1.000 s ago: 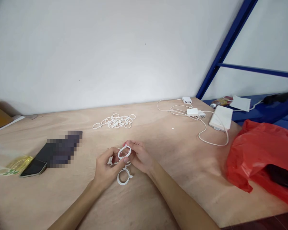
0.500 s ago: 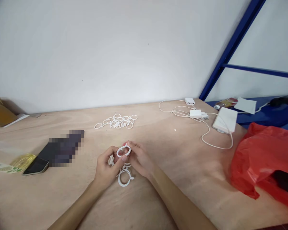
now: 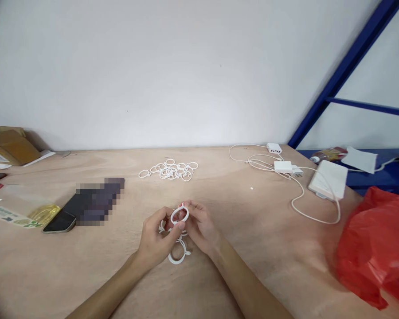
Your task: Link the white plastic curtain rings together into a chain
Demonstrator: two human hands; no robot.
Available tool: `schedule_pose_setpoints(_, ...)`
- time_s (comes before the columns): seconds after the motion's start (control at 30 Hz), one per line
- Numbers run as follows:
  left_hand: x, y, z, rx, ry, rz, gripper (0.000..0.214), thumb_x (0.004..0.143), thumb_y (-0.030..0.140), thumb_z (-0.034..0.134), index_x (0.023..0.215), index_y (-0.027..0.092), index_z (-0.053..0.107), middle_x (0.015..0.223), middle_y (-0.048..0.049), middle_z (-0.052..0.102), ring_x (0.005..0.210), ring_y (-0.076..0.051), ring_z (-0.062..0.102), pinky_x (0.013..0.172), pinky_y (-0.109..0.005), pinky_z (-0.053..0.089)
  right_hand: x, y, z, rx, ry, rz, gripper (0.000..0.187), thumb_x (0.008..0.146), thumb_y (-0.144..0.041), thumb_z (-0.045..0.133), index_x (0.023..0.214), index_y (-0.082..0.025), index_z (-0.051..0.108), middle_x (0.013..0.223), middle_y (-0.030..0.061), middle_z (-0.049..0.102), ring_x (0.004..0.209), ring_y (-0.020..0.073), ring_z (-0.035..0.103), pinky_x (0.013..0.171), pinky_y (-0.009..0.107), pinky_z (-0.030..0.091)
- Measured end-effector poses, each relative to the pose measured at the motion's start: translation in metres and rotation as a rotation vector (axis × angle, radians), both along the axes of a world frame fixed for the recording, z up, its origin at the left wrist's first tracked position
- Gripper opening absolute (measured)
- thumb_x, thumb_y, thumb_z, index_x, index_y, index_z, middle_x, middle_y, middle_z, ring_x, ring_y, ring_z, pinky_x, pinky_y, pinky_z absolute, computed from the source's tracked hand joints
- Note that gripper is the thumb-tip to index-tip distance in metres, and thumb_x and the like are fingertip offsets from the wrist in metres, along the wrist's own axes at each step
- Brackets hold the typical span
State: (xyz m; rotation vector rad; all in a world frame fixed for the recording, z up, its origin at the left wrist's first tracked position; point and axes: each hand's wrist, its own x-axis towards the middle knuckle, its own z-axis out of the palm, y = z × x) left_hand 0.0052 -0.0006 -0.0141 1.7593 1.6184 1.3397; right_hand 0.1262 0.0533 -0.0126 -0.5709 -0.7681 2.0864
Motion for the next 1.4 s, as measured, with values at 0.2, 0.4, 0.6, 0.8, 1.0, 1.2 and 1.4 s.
schedule_pose_setpoints(0.2,-0.004,0.003,0.002,-0.064,0.117,-0.008,0.027,0.080,0.044,0.056,0.073,0.019,0.056,0.063,0.0011,0.054,0.061,-0.013,0.048,0.060,-0.026,0.037,0.001,0.001,0.007,0.003,-0.121,-0.072,0.015,0.067,-0.028,0.072,0.061,-0.017,0.063,0.060,-0.0009,0.057,0.059,0.0116,0.049,0.060,0.025,0.039)
schedule_pose_setpoints(0.4,-0.004,0.005,0.004,-0.059,0.208,0.019,0.024,0.083,0.040,0.054,0.077,0.018,0.059,0.069,-0.0002,0.060,0.068,-0.016,0.053,0.070,-0.030,0.038,0.004,0.008,0.003,0.084,-0.267,-0.131,0.016,0.066,-0.032,0.073,0.064,-0.017,0.067,0.064,0.0007,0.060,0.064,0.0143,0.052,0.065,0.027,0.041)
schedule_pose_setpoints(0.6,-0.023,0.020,-0.001,-0.120,0.216,0.039,0.022,0.086,0.023,0.045,0.089,0.019,0.066,0.083,-0.0035,0.069,0.077,-0.017,0.059,0.074,-0.030,0.041,0.006,0.012,-0.011,0.349,-0.610,-0.248,0.020,0.067,-0.035,0.071,0.078,-0.019,0.073,0.076,0.0033,0.068,0.073,0.0186,0.056,0.071,0.032,0.041)
schedule_pose_setpoints(0.8,-0.051,0.031,-0.004,-0.199,0.332,0.099,0.027,0.081,0.019,0.046,0.079,0.021,0.073,0.085,-0.0082,0.073,0.088,-0.025,0.061,0.082,-0.038,0.041,0.007,0.023,-0.017,0.589,-0.988,-0.393,0.016,0.071,-0.031,0.063,0.080,-0.021,0.072,0.083,0.0049,0.070,0.070,0.0200,0.057,0.071,0.036,0.043)
schedule_pose_setpoints(1.0,-0.053,0.032,-0.010,-0.215,0.304,0.111,0.030,0.079,0.020,0.046,0.087,0.022,0.075,0.100,-0.0085,0.071,0.100,-0.028,0.059,0.091,-0.042,0.039,-0.012,0.068,-0.028,0.945,-1.309,-0.448,0.033,0.076,-0.021,0.052,0.106,-0.016,0.065,0.105,0.0106,0.059,0.097,0.0227,0.056,0.088,0.035,0.041)
schedule_pose_setpoints(1.2,-0.054,0.035,-0.011,-0.197,0.200,0.058,0.032,0.084,0.021,0.042,0.093,0.019,0.072,0.099,-0.0064,0.073,0.094,-0.020,0.065,0.085,-0.032,0.047,-0.029,0.090,-0.030,1.049,-1.560,-0.372,0.024,0.083,-0.025,0.049,0.098,-0.021,0.067,0.104,0.0110,0.055,0.104,0.0255,0.049,0.084,0.034,0.039)
schedule_pose_setpoints(1.4,-0.055,0.039,-0.015,-0.127,0.115,0.100,0.030,0.087,0.030,0.046,0.101,0.016,0.068,0.096,-0.0078,0.071,0.081,-0.018,0.064,0.076,-0.031,0.049,-0.023,0.065,-0.019,0.872,-1.073,-0.498,0.013,0.083,-0.025,0.050,0.080,-0.021,0.062,0.086,0.0052,0.058,0.083,0.0194,0.052,0.078,0.032,0.039)
